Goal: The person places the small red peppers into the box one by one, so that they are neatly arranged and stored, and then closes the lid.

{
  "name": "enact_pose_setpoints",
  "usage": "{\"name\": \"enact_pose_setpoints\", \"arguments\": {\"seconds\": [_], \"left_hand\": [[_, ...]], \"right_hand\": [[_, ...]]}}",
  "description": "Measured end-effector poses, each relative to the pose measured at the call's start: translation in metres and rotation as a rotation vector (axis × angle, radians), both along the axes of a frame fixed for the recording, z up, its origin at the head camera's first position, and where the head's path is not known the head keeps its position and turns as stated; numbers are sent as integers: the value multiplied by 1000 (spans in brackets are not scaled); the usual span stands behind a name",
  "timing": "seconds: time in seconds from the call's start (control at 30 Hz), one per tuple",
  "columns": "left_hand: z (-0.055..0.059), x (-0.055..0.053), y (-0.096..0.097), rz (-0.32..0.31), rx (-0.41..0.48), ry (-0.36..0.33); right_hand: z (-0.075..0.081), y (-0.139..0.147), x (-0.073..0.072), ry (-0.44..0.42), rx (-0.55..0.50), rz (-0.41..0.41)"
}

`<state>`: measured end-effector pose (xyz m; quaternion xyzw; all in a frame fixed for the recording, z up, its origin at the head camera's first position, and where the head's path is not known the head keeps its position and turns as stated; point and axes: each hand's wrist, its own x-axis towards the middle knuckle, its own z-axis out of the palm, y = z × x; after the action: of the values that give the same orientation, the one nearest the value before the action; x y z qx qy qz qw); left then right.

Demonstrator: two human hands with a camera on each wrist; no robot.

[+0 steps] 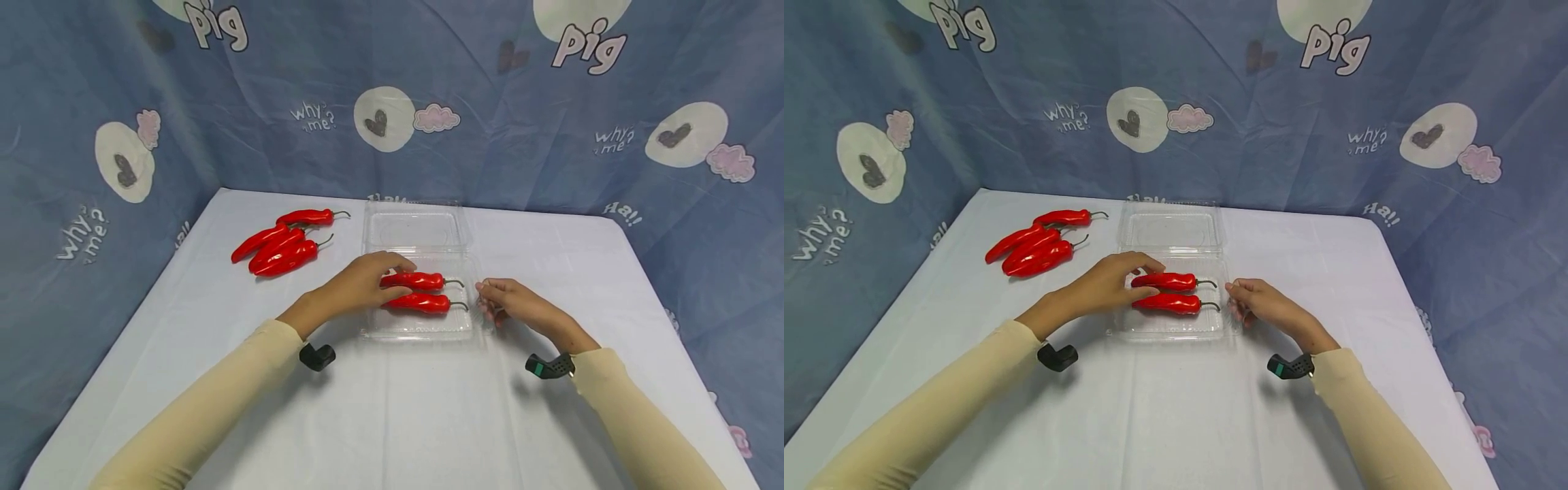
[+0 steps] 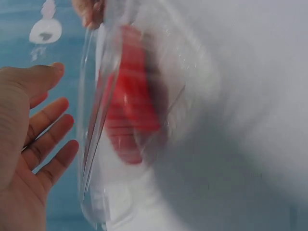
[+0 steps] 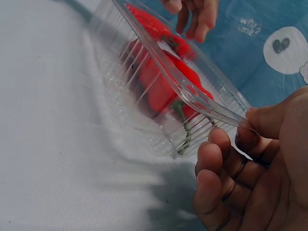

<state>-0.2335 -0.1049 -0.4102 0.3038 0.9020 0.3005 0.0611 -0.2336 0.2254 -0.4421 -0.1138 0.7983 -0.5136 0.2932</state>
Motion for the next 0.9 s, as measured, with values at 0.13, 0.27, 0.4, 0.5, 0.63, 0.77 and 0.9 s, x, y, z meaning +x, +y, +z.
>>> {"name": "enact_pose_setpoints", "arguments": {"seconds": [0.13, 0.27, 0.4, 0.5, 0.63, 0.77, 0.9], "left_hand": [[6, -4, -16, 45, 49, 12], [13, -7, -37, 96, 59, 45], [14, -11, -59, 142, 67, 61], [11, -13, -76, 194, 63, 58], [5, -16, -99, 273, 46, 38], [-3, -19, -119, 336, 54, 10], [-9, -24, -140, 392, 45, 1]], "right_hand": [[0, 0, 0, 2, 7, 0], [0, 0, 1, 1, 1, -1], [0, -1, 0, 0, -2, 0], [-1, -1, 0, 3, -1, -2], [-2, -1, 0, 1, -1, -6], [-3, -1, -1, -3, -1, -6], [-4, -2, -1, -4, 1, -7]]}}
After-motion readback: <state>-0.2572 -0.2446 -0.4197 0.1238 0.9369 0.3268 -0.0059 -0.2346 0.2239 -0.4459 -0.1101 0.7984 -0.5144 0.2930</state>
